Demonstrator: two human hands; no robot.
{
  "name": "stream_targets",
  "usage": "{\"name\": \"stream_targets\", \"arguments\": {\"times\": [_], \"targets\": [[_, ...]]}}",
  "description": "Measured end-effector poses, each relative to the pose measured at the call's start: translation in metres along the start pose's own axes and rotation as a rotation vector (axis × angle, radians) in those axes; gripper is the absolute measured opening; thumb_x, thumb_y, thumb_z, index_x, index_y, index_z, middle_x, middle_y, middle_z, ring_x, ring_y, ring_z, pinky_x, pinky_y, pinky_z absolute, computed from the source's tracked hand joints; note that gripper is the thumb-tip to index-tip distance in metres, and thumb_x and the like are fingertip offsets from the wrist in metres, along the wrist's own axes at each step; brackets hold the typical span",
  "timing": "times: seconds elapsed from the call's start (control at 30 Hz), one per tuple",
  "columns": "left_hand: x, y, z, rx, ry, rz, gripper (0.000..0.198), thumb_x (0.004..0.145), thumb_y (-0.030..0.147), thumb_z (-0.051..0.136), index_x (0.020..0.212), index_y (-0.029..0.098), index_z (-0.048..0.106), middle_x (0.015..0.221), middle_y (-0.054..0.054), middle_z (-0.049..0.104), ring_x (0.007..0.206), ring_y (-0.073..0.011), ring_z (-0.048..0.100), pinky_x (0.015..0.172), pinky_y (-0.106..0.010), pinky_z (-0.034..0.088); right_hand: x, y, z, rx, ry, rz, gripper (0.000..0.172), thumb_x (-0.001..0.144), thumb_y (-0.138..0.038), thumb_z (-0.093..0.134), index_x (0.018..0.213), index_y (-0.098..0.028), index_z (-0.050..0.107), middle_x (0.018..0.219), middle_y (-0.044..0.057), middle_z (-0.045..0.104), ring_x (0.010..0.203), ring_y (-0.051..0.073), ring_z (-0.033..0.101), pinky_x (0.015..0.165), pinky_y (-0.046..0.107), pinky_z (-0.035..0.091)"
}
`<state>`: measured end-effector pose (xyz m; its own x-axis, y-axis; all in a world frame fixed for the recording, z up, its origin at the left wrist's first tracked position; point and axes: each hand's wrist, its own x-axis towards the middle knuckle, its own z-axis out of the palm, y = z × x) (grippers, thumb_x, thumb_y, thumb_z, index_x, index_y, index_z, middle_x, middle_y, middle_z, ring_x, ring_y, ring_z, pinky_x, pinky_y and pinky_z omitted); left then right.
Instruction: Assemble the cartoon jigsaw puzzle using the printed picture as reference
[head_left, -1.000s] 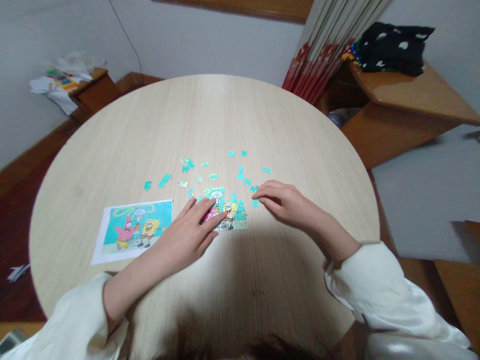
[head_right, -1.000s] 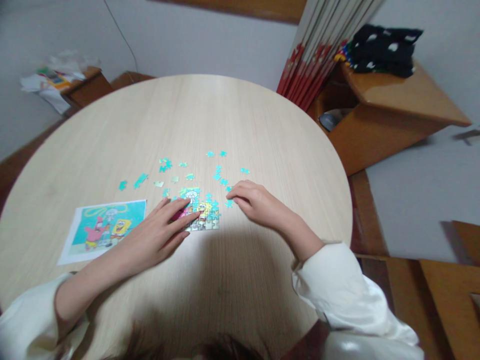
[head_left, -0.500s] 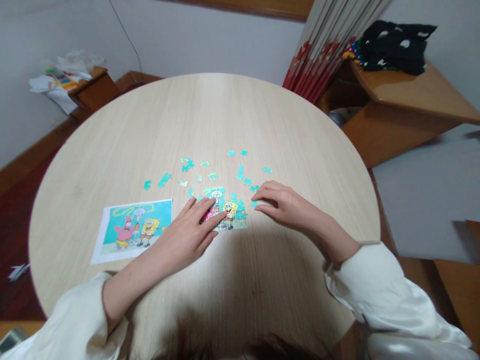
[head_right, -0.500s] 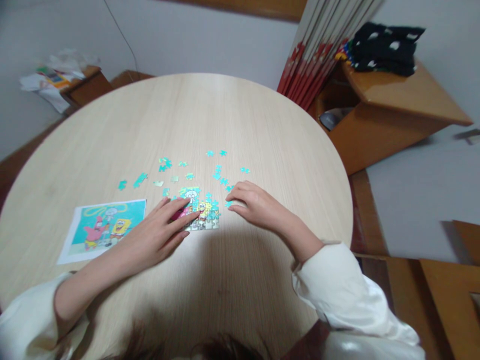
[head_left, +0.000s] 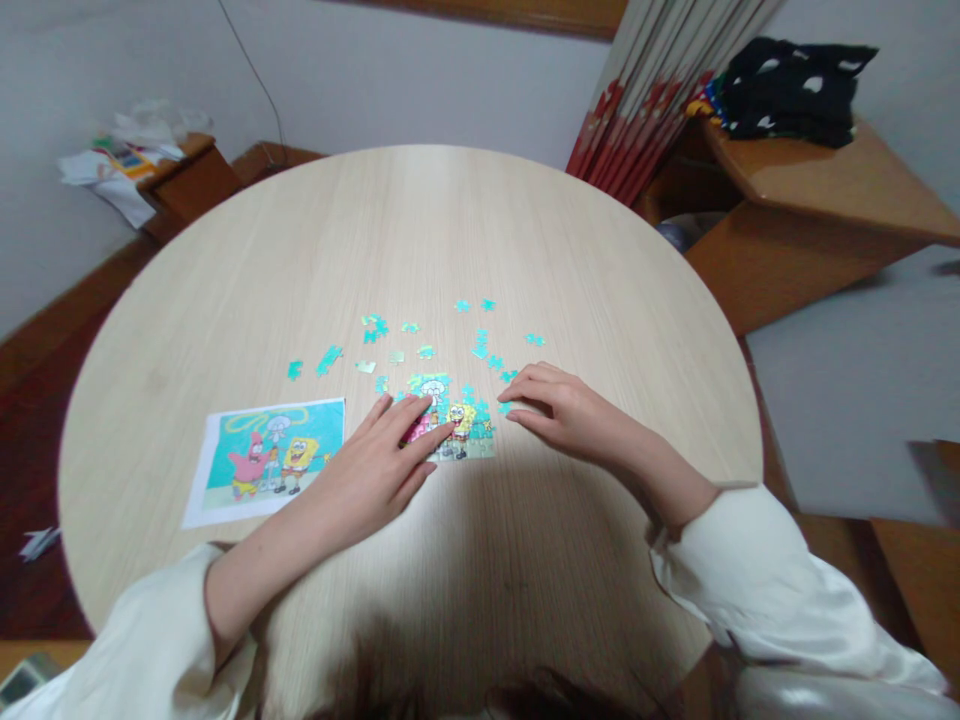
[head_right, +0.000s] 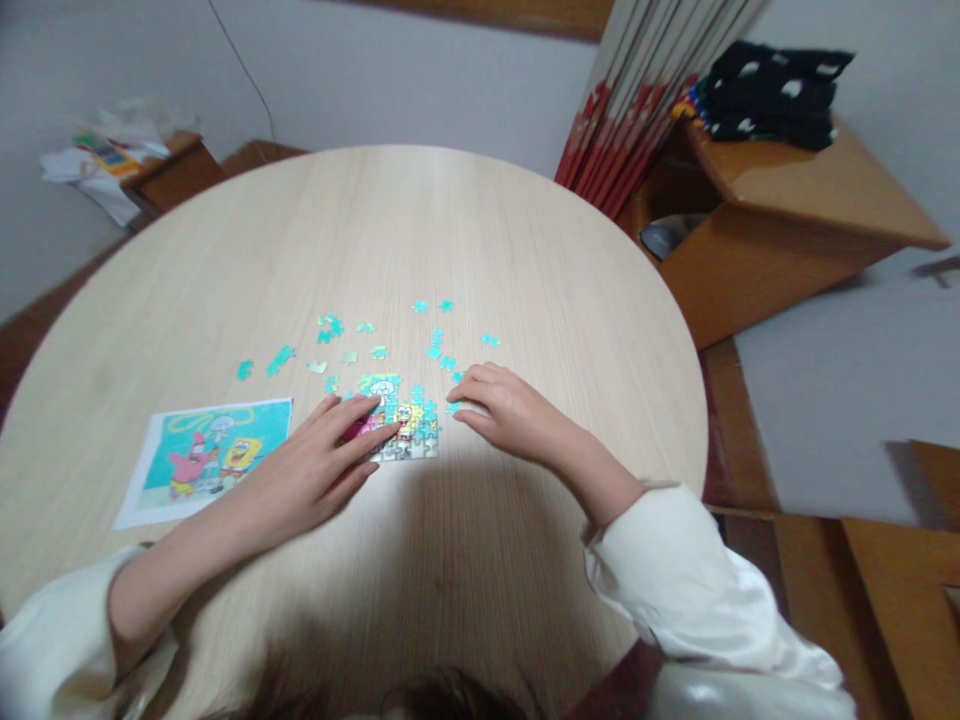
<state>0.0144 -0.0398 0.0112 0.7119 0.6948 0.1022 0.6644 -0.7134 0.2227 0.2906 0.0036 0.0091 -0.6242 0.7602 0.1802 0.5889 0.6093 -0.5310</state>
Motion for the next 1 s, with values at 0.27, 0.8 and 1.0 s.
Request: {"name": "stream_targets", "arguments": {"times": [0.27,0.8,1.0], "targets": [[0.001,0.0027,-0.0026,0.004,-0.004,0.008,0.041,0.098,0.023,0.039,0.137,0.017,0.049,0.138,-0.021,0.045,0.129,-0.034,0.044,0.107,-0.06,0.036,0.0014,-0.0008,0.0,-0.014,0.002,-0.016,0.014,0.09,-0.02,0.055,0.098,-0.018,0.066,0.091,0.008,0.065,0.09,0.02,0.058,0.08,0.036,0.048],[0.0008,0.0049,-0.0024,-0.016,-0.001,0.003,0.038,0.096,0.021,0.041,0.132,0.017,0.054,0.139,-0.02,0.042,0.13,-0.0349,0.042,0.106,-0.06,0.037,0.0004,0.0027,0.0031,-0.009,0.054,0.049,0.02,0.089,-0.021,0.057,0.106,-0.019,0.067,0.096,0.009,0.069,0.092,0.021,0.061,0.081,0.038,0.049],[0.0004,0.0042,-0.0018,-0.046,0.015,-0.005,0.038,0.096,0.02,0.043,0.133,0.019,0.053,0.14,-0.019,0.043,0.131,-0.034,0.042,0.106,-0.06,0.036,0.0016,0.0014,0.0035,0.002,0.081,0.097,0.017,0.086,-0.02,0.061,0.102,-0.019,0.069,0.088,0.007,0.069,0.085,0.019,0.062,0.077,0.035,0.049]]}}
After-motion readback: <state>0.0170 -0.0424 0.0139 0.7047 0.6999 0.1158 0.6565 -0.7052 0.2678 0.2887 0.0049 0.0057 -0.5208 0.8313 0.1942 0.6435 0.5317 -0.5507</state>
